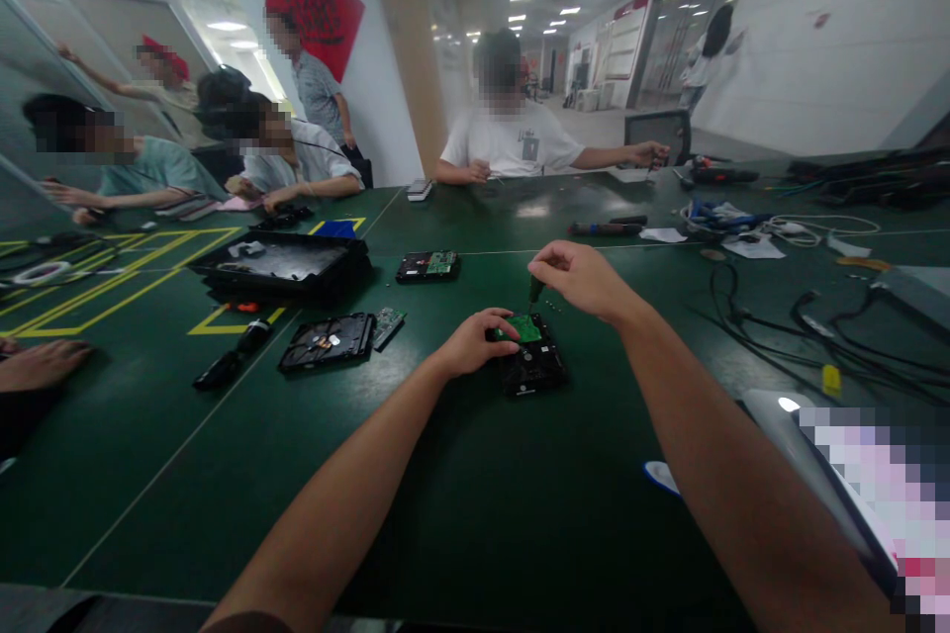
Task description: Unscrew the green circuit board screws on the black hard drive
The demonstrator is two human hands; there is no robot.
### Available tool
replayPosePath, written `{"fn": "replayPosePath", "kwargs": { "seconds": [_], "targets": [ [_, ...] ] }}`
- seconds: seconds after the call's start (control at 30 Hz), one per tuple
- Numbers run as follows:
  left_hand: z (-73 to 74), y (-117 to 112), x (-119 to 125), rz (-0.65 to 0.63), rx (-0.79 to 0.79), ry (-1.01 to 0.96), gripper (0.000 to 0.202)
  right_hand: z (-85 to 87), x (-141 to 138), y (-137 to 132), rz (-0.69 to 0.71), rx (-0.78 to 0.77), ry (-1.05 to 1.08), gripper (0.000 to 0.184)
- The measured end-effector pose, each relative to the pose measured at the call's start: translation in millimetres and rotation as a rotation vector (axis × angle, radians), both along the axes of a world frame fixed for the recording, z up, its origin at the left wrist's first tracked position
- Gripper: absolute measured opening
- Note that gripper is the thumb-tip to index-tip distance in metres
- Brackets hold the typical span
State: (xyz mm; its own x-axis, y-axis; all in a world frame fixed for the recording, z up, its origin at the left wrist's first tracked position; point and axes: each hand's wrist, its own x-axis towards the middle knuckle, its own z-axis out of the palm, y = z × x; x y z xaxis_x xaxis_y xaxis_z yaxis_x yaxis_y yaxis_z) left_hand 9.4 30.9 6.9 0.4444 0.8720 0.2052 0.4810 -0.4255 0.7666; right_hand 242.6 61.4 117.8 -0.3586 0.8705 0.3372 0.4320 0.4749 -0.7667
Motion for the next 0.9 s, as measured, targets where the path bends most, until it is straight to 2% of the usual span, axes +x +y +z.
{"fn": "replayPosePath", "kwargs": {
  "seconds": [0.1, 0.27, 0.37, 0.53, 0.63, 0.9],
  "targets": [
    [1.5, -0.7, 0.1, -0.003, 0.001, 0.001, 0.022, -0.2, 0.4, -1.1, -0.023, -0.035, 0.005, 0.021],
    [3.4, -1.7, 0.9, 0.0, 0.0, 0.005, 0.021, 3.3, -2.6, -6.7, 0.081, -0.093, 0.034, 0.028],
    [3.8, -2.3, 1.4, 0.006, -0.006, 0.006, 0.02, 4.4, -4.1, -7.3, 0.095, -0.129, 0.062, 0.028],
    [3.2, -2.1, 1.4, 0.007, -0.003, 0.007, 0.02, 3.2, -1.9, -3.4, 0.027, -0.051, -0.001, 0.023],
    [2.3, -1.4, 1.3, 0.001, 0.004, 0.005, 0.02, 3.0, -0.2, -2.9, -0.004, -0.062, -0.005, 0.021],
    [2.4, -1.0, 0.7, -0.006, 0.006, 0.003, 0.021, 5.3, -3.7, -7.4, 0.129, -0.136, 0.061, 0.028]
  ]
}}
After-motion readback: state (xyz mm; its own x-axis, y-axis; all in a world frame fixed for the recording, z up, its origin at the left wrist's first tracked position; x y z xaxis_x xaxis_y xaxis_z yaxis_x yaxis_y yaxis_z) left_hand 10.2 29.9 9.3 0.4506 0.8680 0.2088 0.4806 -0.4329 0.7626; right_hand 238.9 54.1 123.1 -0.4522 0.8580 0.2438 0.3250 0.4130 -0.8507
